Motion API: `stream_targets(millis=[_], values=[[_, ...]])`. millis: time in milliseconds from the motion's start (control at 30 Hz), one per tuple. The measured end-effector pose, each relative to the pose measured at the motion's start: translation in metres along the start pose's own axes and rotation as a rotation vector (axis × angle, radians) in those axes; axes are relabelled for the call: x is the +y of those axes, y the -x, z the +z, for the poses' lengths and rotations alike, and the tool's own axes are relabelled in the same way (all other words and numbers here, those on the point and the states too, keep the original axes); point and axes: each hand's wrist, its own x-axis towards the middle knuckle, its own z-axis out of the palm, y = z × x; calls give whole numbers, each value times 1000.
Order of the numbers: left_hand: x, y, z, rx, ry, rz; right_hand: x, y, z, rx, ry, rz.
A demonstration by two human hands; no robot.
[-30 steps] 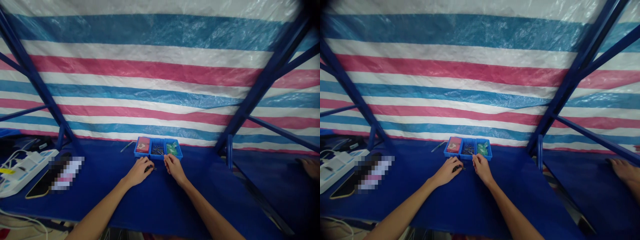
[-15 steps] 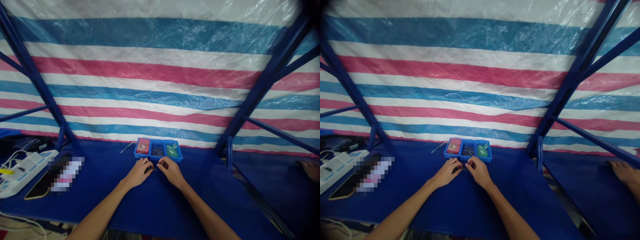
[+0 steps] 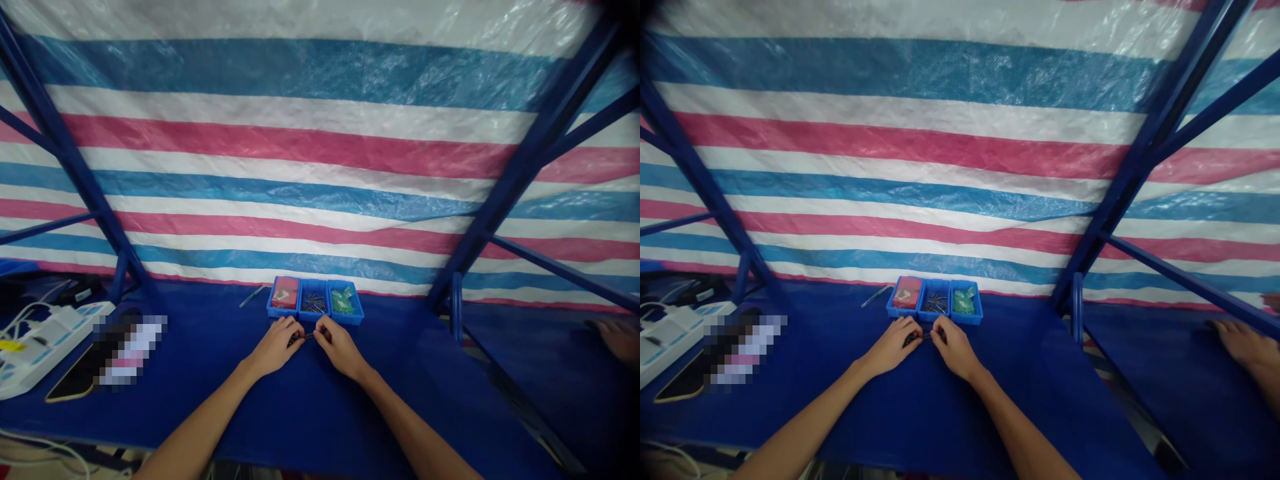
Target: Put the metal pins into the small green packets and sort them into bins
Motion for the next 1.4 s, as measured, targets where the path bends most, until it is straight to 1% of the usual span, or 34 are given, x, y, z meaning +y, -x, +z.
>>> stream_targets(millis=[100,200,267,367,433,567,667,767,933,1033,1133,1200,1267,1333,1400], values=[[0,0,1,6,-9,6,2,-3,0,54,-248,95],[1,-1,0,11,-9,10,2,-7,-2,106,-426,106],[2,-1,-1,7,-8,11,2,-9,-4,134,-478,110],[3,-1,-2,6,-4,9,6,-10,-6,160,-471,136],[2,-1,-2,11,-1,9,9,-10,-6,182,-403,131],[1,0,-1,10,-2,20,13,-6,-4,242,-116,-2],[0,0,0,6,-7,17,11,-4,-3,250,-11,-48],[0,0,-1,3,-8,17,8,-5,-1,258,-81,-25],[0,0,-2,2,-7,23,5,-9,0,216,-422,156],[0,0,-1,5,-3,17,3,-11,-1,215,-552,231],[-1,0,0,11,-1,14,1,-11,-2,204,-635,337],[-1,-1,1,12,0,15,0,-10,-2,180,-649,382],[-1,-1,1,13,2,15,1,-10,-2,159,-622,383],[-2,0,1,14,2,16,3,-9,-1,164,-539,329],[-2,0,1,14,1,15,5,-9,1,187,-436,245]])
